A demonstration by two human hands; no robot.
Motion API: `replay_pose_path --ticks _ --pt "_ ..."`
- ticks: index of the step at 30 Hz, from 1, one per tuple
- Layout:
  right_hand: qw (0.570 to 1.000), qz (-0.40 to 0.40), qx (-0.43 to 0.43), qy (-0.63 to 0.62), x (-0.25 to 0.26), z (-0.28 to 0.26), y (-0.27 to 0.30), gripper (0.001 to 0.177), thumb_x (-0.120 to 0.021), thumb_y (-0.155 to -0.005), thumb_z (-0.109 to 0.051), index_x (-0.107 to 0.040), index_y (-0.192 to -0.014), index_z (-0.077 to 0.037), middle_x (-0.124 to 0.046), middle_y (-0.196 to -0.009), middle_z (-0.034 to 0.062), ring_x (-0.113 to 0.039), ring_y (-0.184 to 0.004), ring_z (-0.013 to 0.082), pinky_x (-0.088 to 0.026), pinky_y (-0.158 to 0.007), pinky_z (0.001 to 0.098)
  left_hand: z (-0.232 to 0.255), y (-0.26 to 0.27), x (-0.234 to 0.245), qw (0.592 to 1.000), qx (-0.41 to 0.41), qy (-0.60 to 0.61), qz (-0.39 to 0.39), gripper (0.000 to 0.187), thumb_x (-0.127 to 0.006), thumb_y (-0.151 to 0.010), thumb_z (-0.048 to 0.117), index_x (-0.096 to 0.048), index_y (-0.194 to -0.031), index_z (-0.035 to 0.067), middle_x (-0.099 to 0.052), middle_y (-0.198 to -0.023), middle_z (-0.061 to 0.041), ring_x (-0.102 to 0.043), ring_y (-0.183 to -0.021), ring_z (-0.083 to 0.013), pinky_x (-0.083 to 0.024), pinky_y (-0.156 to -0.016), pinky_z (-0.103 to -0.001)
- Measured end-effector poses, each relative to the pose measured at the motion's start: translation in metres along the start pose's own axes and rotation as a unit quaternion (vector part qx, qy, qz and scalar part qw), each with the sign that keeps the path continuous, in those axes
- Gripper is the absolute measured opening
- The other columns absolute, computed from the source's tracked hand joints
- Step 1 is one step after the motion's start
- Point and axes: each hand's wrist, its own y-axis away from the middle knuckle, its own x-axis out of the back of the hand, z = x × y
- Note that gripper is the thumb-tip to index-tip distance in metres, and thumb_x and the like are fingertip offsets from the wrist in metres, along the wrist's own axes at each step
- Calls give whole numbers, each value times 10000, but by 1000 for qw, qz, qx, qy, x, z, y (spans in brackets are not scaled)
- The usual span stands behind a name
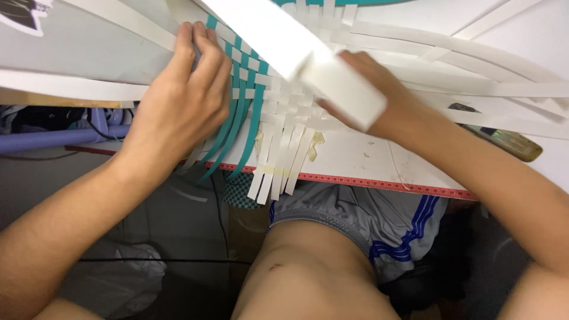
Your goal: Weaving white and teal plastic strips together to create a bag or basket on a work table.
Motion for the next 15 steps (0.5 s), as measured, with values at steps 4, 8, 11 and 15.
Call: replay_pose_path --ticks 4,8,11,15 --pt "983 -26 -84 162 20 -22 29 211 -657 -845 -66 -498 -932 41 -571 -1114 173 -539 -1049 355 -511 -836 437 3 -3 -4 1000 5 15 -2 341 -454 -1014 139 -617 -1269 -18 -580 -1211 -202 -482 -1132 -317 -346 -1026 -458" --pt "945 -17 -40 324 30 -30 52 319 -728 -872 -160 -647 -1130 9 -577 -1185 74 -551 -1079 252 -514 -904 373 10 -11 -4 995 43 88 7 252 -553 -1002 195 -674 -1179 61 -635 -1129 -108 -506 -1120 -314 -354 -1049 -479" --pt "920 -26 -59 387 23 -33 55 345 -693 -899 -319 -660 -1128 -63 -563 -1214 44 -518 -1055 222 -463 -865 329 25 -22 -13 981 138 131 29 208 -505 -1015 139 -688 -1081 64 -625 -1060 -127 -526 -1057 -294 -372 -1006 -446" --pt "895 -57 -114 427 13 -39 49 443 -567 -955 -469 -568 -1192 -94 -497 -1195 32 -452 -1005 177 -427 -839 288 39 -59 -10 920 236 277 148 135 -556 -907 105 -654 -986 57 -554 -1043 -171 -479 -940 -285 -400 -850 -456"
